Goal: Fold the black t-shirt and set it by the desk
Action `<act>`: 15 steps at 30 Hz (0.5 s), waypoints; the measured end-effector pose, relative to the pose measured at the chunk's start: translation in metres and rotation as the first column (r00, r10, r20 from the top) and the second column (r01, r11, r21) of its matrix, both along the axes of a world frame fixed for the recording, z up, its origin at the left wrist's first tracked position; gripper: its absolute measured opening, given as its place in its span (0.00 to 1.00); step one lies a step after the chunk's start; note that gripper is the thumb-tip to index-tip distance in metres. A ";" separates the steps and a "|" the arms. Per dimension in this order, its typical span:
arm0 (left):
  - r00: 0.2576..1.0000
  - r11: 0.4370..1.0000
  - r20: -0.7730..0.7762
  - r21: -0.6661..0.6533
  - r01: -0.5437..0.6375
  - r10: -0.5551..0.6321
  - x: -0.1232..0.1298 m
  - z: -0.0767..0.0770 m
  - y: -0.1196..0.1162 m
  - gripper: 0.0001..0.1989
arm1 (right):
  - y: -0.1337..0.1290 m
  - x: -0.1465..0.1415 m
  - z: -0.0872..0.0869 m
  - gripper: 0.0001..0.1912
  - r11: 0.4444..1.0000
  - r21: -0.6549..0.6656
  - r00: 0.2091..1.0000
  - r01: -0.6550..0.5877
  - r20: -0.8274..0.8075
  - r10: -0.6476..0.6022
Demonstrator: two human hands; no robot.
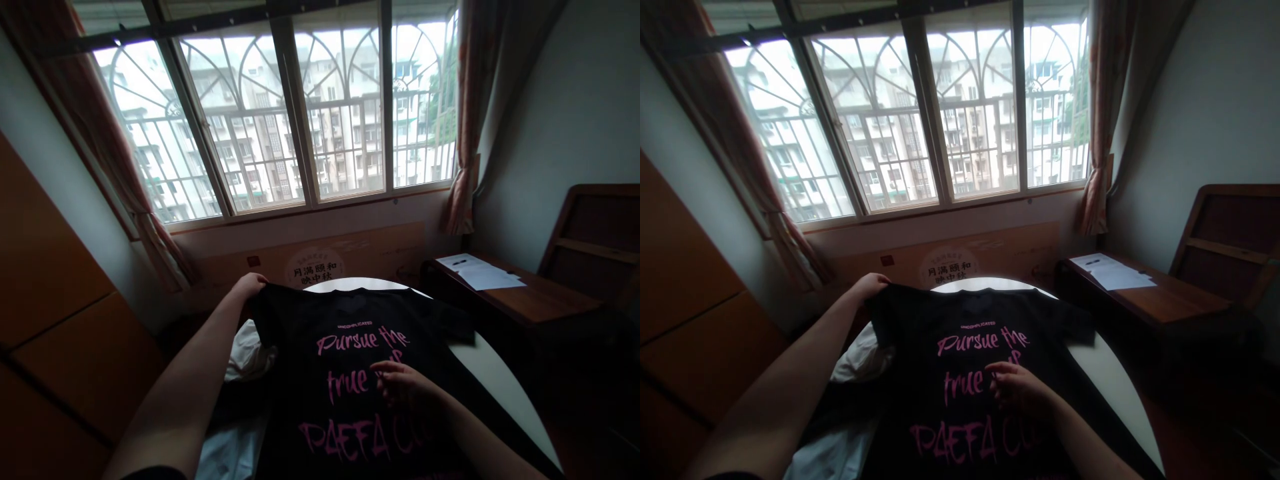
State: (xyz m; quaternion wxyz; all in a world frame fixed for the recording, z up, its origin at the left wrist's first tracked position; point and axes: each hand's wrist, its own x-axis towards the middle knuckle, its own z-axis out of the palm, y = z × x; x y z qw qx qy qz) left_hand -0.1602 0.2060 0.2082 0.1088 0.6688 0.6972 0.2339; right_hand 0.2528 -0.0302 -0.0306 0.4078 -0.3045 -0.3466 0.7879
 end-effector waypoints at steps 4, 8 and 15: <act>0.994 0.997 0.108 -0.078 0.003 0.006 0.003 0.003 0.016 0.08 | 0.001 0.001 -0.001 0.29 1.000 -0.003 1.000 0.001 0.001 -0.001; 0.981 0.991 0.185 -0.126 -0.042 0.065 0.012 -0.022 0.021 0.12 | 0.000 0.000 0.002 0.28 1.000 -0.020 1.000 0.009 0.021 -0.009; 0.971 0.966 0.039 -0.122 -0.229 0.235 -0.012 -0.074 -0.019 0.07 | -0.003 -0.002 0.007 0.30 1.000 -0.013 0.999 0.017 0.044 -0.016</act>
